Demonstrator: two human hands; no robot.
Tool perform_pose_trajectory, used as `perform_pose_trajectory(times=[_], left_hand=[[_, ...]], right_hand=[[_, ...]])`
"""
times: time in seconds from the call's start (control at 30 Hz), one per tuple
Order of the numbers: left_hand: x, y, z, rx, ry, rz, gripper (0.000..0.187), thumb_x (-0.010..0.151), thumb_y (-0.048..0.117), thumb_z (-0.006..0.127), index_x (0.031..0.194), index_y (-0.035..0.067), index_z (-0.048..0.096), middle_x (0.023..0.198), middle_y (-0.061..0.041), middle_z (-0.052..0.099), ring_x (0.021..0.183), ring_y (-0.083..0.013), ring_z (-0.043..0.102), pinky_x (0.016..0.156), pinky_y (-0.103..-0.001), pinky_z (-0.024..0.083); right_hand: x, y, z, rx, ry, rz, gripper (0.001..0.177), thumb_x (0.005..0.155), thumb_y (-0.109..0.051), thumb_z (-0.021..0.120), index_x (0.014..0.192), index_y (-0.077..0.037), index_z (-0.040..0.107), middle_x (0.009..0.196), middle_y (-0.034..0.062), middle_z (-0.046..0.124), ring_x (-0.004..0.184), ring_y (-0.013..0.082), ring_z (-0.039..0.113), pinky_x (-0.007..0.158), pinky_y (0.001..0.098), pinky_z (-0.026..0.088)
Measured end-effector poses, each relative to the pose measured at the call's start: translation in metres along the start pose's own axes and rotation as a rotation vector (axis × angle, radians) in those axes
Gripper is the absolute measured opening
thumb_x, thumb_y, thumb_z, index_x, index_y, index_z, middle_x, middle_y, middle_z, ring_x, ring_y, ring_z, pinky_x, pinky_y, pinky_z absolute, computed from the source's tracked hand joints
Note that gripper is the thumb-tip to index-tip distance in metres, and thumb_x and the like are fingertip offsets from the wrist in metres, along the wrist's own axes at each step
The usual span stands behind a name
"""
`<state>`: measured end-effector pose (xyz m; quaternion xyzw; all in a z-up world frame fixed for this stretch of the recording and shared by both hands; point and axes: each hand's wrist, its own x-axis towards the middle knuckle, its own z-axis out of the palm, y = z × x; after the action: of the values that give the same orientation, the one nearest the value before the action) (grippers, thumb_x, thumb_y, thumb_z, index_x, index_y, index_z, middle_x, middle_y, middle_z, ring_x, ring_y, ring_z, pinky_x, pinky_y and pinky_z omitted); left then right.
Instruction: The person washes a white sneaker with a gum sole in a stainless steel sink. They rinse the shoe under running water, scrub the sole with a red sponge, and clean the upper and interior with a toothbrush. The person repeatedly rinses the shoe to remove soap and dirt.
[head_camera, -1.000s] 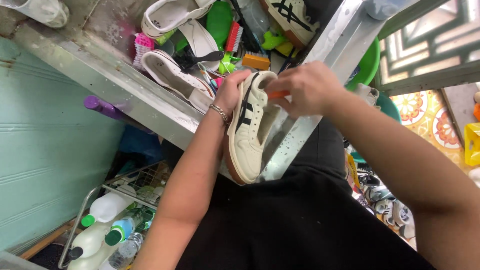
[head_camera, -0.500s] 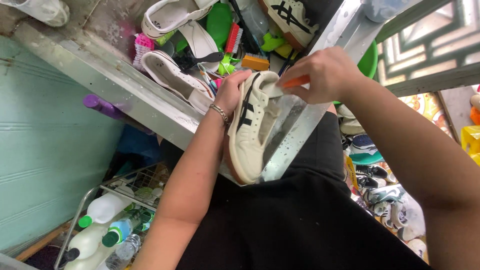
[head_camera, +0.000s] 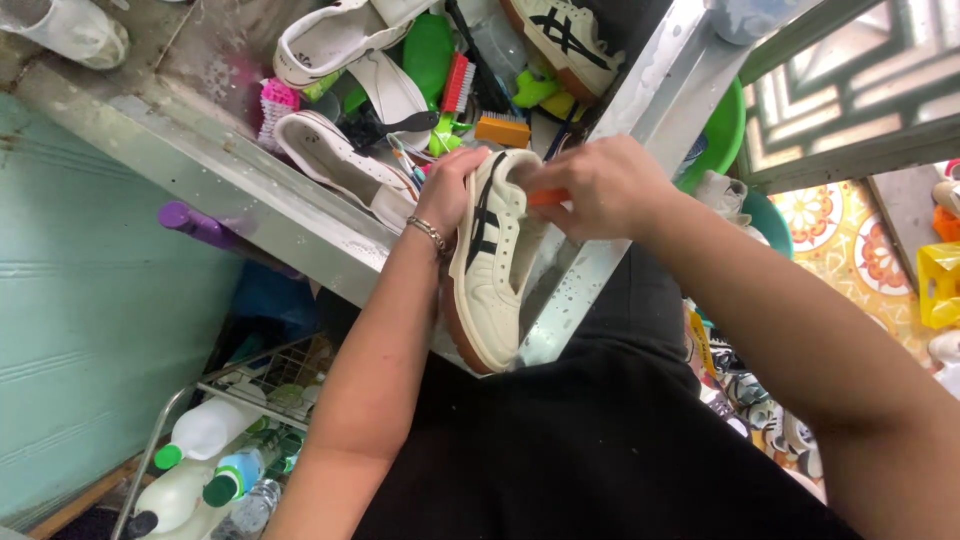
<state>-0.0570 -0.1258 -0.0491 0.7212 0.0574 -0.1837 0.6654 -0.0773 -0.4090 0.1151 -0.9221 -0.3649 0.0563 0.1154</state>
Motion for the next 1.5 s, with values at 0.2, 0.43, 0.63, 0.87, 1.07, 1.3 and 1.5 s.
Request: perform_pose_trajectory(times=[0.2, 0.43, 0.63, 0.87, 1.07, 1.3, 1.5], left_hand=[[0.005, 0.003, 0.014, 0.057, -0.025, 0.107, 0.037, 0.122, 0.041, 0.07, 0.132, 0.017, 0.096, 0.145, -0.015, 0.089, 0.153, -0.0324, 0.073, 0.142, -0.049, 0.048], [0.005, -0.011, 0.002, 0.054, -0.013, 0.082, 0.038, 0.124, 0.043, 0.069, 0.131, 0.018, 0.097, 0.144, -0.01, 0.089, 0.151, -0.0328, 0.073, 0.143, -0.046, 0.045], [0.003, 0.009, 0.009, 0.035, 0.019, -0.011, 0.046, 0.118, 0.038, 0.061, 0.136, 0.01, 0.093, 0.146, -0.012, 0.087, 0.14, -0.0274, 0.076, 0.13, -0.044, 0.052], [-0.008, 0.01, 0.011, -0.07, 0.013, -0.003, 0.039, 0.12, 0.046, 0.077, 0.137, 0.016, 0.094, 0.144, -0.013, 0.087, 0.148, -0.0349, 0.074, 0.141, -0.049, 0.046], [-0.004, 0.008, 0.006, -0.072, 0.017, 0.032, 0.034, 0.118, 0.041, 0.076, 0.131, 0.016, 0.095, 0.143, -0.011, 0.087, 0.147, -0.0311, 0.074, 0.141, -0.047, 0.047], [0.002, -0.004, 0.007, -0.109, 0.006, 0.122, 0.032, 0.122, 0.028, 0.075, 0.136, 0.006, 0.094, 0.148, -0.021, 0.085, 0.15, -0.0388, 0.073, 0.144, -0.051, 0.046], [-0.004, 0.007, -0.001, -0.305, 0.043, 0.204, 0.031, 0.123, 0.02, 0.07, 0.137, 0.0, 0.089, 0.149, -0.022, 0.081, 0.149, -0.0304, 0.068, 0.146, -0.053, 0.043]], right_hand=[[-0.009, 0.048, -0.016, 0.003, 0.025, 0.023, 0.023, 0.103, -0.061, 0.091, 0.12, -0.045, 0.095, 0.101, -0.0067, 0.091, 0.096, 0.0294, 0.09, 0.087, 0.052, 0.072], [-0.008, 0.007, 0.003, 0.069, -0.03, 0.025, 0.024, 0.1, -0.055, 0.092, 0.12, -0.043, 0.093, 0.096, -0.0102, 0.088, 0.091, 0.0277, 0.089, 0.082, 0.0526, 0.071], [0.011, 0.007, -0.038, -0.017, -0.029, -0.058, 0.015, 0.121, -0.037, 0.087, 0.124, -0.039, 0.101, 0.087, -0.012, 0.093, 0.068, 0.0115, 0.082, 0.052, 0.0271, 0.046], [-0.017, 0.011, -0.012, 0.102, -0.017, 0.045, 0.024, 0.101, -0.044, 0.095, 0.124, -0.04, 0.098, 0.097, -0.0075, 0.093, 0.083, 0.0272, 0.09, 0.074, 0.0454, 0.07], [-0.006, 0.001, -0.005, -0.092, 0.036, 0.044, 0.016, 0.11, -0.055, 0.083, 0.121, -0.047, 0.092, 0.093, -0.0132, 0.086, 0.08, 0.0197, 0.085, 0.074, 0.0357, 0.067], [-0.032, 0.032, -0.034, 0.019, 0.018, 0.117, 0.02, 0.099, -0.047, 0.091, 0.118, -0.042, 0.097, 0.087, -0.0045, 0.09, 0.084, 0.0329, 0.09, 0.079, 0.0503, 0.072], [-0.059, 0.08, 0.001, 0.281, 0.402, 0.579, 0.029, 0.126, -0.054, 0.094, 0.155, -0.055, 0.09, 0.083, -0.0068, 0.07, 0.081, 0.0251, 0.075, 0.083, 0.042, 0.063]])
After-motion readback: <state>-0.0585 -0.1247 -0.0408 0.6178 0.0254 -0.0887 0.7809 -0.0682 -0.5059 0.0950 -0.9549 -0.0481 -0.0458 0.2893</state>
